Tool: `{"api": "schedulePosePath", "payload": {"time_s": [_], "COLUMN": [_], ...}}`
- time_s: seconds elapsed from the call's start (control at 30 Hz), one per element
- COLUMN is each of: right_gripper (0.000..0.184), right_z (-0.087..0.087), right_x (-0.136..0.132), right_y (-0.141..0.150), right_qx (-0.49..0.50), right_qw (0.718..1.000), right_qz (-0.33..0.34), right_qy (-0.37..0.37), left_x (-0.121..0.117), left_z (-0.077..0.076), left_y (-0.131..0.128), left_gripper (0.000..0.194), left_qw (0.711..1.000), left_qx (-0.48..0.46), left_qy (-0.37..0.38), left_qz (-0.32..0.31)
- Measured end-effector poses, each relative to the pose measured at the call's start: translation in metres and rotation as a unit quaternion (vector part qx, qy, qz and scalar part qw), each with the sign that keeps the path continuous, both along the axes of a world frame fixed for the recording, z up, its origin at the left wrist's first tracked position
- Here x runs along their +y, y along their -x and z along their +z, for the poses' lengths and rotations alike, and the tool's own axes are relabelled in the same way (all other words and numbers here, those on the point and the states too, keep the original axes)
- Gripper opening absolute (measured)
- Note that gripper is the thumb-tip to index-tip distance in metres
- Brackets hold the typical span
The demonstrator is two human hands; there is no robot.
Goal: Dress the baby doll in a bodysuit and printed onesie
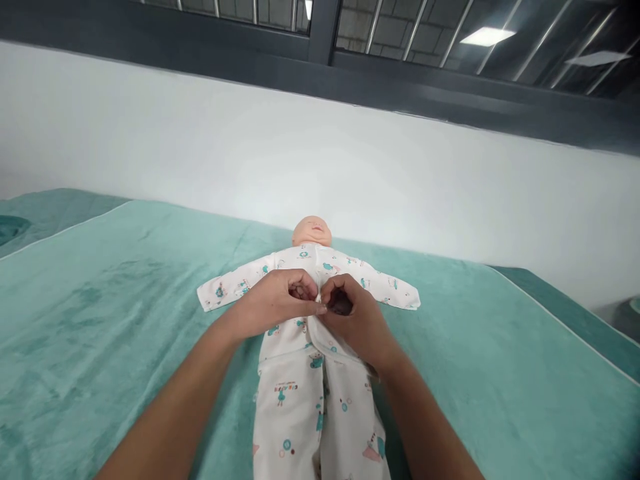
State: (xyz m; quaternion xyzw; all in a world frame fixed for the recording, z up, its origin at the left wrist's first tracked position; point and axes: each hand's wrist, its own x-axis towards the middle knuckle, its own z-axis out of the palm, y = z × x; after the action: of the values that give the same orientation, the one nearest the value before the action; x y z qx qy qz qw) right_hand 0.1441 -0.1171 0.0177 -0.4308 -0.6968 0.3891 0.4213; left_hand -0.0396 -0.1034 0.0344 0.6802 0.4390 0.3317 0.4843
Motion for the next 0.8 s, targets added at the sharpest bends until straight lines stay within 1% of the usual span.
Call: {"api": "schedulePosePath", "payload": {"time_s": [0.1, 0.23, 0.37, 0.43, 0.53, 0.67, 0.8], "right_gripper": [0.013, 0.018, 0.021, 0.024, 0.026, 0.016, 0.01], "right_z": [0.001, 0.004, 0.004, 0.005, 0.006, 0.007, 0.005], "right_x": [0.0, 0.002, 0.002, 0.003, 0.004, 0.006, 0.006], "right_y": [-0.001, -0.006, -0.007, -0.007, -0.008, -0.01, -0.012], "right_qx": [-0.01, -0.014, -0.021, -0.027, -0.03, -0.005, 0.008], "right_qw": [1.0, 0.999, 0.999, 0.999, 0.998, 0.997, 0.996], "right_qz": [0.01, 0.038, 0.032, 0.029, 0.04, 0.064, 0.079], "right_qy": [0.003, 0.013, 0.017, 0.022, 0.035, 0.051, 0.042], "left_x": [0.001, 0.002, 0.002, 0.002, 0.002, 0.001, 0.0], "left_z": [-0.002, -0.006, -0.01, -0.01, -0.007, -0.005, -0.006], "left_y": [0.001, 0.0, -0.003, -0.003, -0.003, -0.003, -0.004], "left_gripper": [0.018, 0.009, 0.015, 0.017, 0.015, 0.013, 0.008], "left_qw": [1.0, 1.0, 0.999, 0.999, 0.997, 0.996, 0.998], "left_qx": [0.004, 0.001, -0.028, -0.048, -0.071, -0.088, -0.061], "left_qy": [-0.003, -0.014, -0.02, -0.02, -0.008, 0.004, -0.002], "left_qz": [0.001, 0.006, 0.015, 0.016, 0.002, -0.016, -0.01]}}
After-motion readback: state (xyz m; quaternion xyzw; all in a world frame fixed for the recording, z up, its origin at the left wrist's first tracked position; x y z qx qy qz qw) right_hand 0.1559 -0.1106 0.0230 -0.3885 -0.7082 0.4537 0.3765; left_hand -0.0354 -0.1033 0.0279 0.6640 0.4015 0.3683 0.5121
